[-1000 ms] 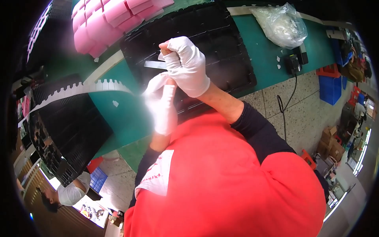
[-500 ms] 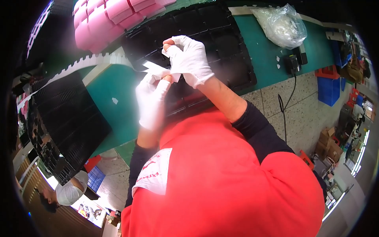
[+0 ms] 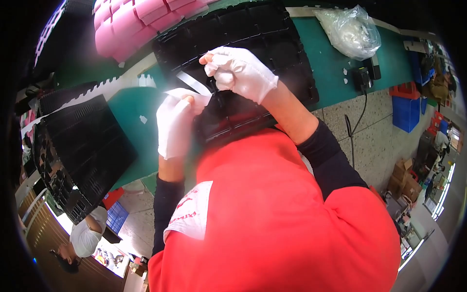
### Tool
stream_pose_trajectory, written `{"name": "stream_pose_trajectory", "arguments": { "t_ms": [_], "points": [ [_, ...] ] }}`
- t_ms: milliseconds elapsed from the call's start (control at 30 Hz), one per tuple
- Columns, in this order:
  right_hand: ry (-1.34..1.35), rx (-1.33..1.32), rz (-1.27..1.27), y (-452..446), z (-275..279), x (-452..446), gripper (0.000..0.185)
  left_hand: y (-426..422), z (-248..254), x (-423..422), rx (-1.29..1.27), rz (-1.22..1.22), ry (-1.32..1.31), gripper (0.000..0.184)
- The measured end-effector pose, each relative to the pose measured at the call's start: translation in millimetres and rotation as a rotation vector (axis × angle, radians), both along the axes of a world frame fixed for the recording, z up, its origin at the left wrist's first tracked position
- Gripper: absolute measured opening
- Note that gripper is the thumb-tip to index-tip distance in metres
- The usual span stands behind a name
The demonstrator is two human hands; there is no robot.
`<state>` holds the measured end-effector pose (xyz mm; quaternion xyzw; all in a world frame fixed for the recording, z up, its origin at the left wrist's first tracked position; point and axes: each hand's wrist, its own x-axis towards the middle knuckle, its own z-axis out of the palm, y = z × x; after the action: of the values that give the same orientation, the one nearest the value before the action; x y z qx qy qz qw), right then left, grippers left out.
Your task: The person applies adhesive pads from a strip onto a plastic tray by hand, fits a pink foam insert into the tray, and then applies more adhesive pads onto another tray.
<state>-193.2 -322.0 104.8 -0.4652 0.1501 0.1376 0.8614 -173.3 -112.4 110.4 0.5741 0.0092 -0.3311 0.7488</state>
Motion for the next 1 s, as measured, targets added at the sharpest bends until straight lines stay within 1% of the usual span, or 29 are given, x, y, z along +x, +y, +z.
{"name": "stream_pose_trajectory", "arguments": {
  "t_ms": [67,133,167,233,267,333,400,467,500,533,567,600,667,700,733,767,800,833,867,900,933,1000],
  "points": [
    [0.069,0.408,0.002,2,-10,0,0.024,-1,-2,-2,-0.018,-0.001,0.011,0.017],
    [0.170,0.579,0.000,2,-11,3,0.023,-3,-4,-5,0.019,-0.005,-0.070,0.023],
    [0.197,0.617,-0.008,3,-10,3,0.023,-5,-4,-7,0.009,-0.008,-0.070,0.023],
    [0.241,0.684,-0.021,5,-7,2,0.022,-9,-2,-12,0.049,0.080,-0.008,0.032],
    [0.239,0.679,-0.023,6,-7,2,0.022,-10,0,-13,0.044,0.078,-0.009,0.032],
    [0.252,0.663,-0.027,7,-9,1,0.021,-11,6,-14,0.078,0.036,-0.044,0.041],
    [0.245,0.666,-0.028,8,-10,0,0.020,-10,2,-16,0.115,0.021,-0.074,0.043],
    [0.259,0.594,-0.037,9,-7,0,0.022,-11,-4,-20,0.154,0.008,-0.104,0.045],
    [0.259,0.593,-0.034,11,-6,0,0.022,-12,-8,-24,0.224,0.027,-0.170,0.047],
    [0.227,0.491,-0.029,13,-5,0,0.022,-13,-10,-26,0.294,0.047,-0.236,0.049],
    [0.196,0.388,-0.022,15,-4,0,0.023,-12,-8,-25,0.356,-0.002,-0.334,0.054],
    [0.195,0.390,-0.016,16,-4,1,0.023,-12,-10,-26,0.358,0.003,-0.335,0.054],
    [0.131,0.335,0.004,18,-5,0,0.022,-14,-14,-30,0.397,0.031,-0.365,0.059],
    [0.128,0.337,0.015,19,-5,0,0.022,-15,-11,-31,0.352,0.026,-0.328,0.064],
    [-0.016,-0.018,0.047,22,-5,0,0.021,-16,-11,-31,0.375,0.034,-0.405,0.064],
    [-0.168,-0.370,0.074,25,-3,1,0.020,-17,-6,-32,0.447,0.006,-0.399,0.064],
    [-0.001,-0.198,0.072,23,3,2,0.018,-18,1,-32,0.520,-0.021,-0.393,0.064],
    [0.023,-0.228,0.072,24,10,5,0.019,-18,-4,-35,0.539,-0.019,-0.450,0.065],
    [0.049,-0.262,0.069,26,13,8,0.019,-18,-6,-36,0.524,-0.032,-0.445,0.067],
    [0.010,-0.346,0.087,27,14,11,0.021,-18,-8,-38,0.548,-0.053,-0.477,0.067],
    [0.002,-0.348,0.090,31,14,13,0.021,-18,-8,-38,0.569,-0.076,-0.508,0.068],
    [-0.117,-0.478,0.087,42,16,17,0.025,-21,-6,-39,0.586,-0.108,-0.514,0.066]
  ]
}}
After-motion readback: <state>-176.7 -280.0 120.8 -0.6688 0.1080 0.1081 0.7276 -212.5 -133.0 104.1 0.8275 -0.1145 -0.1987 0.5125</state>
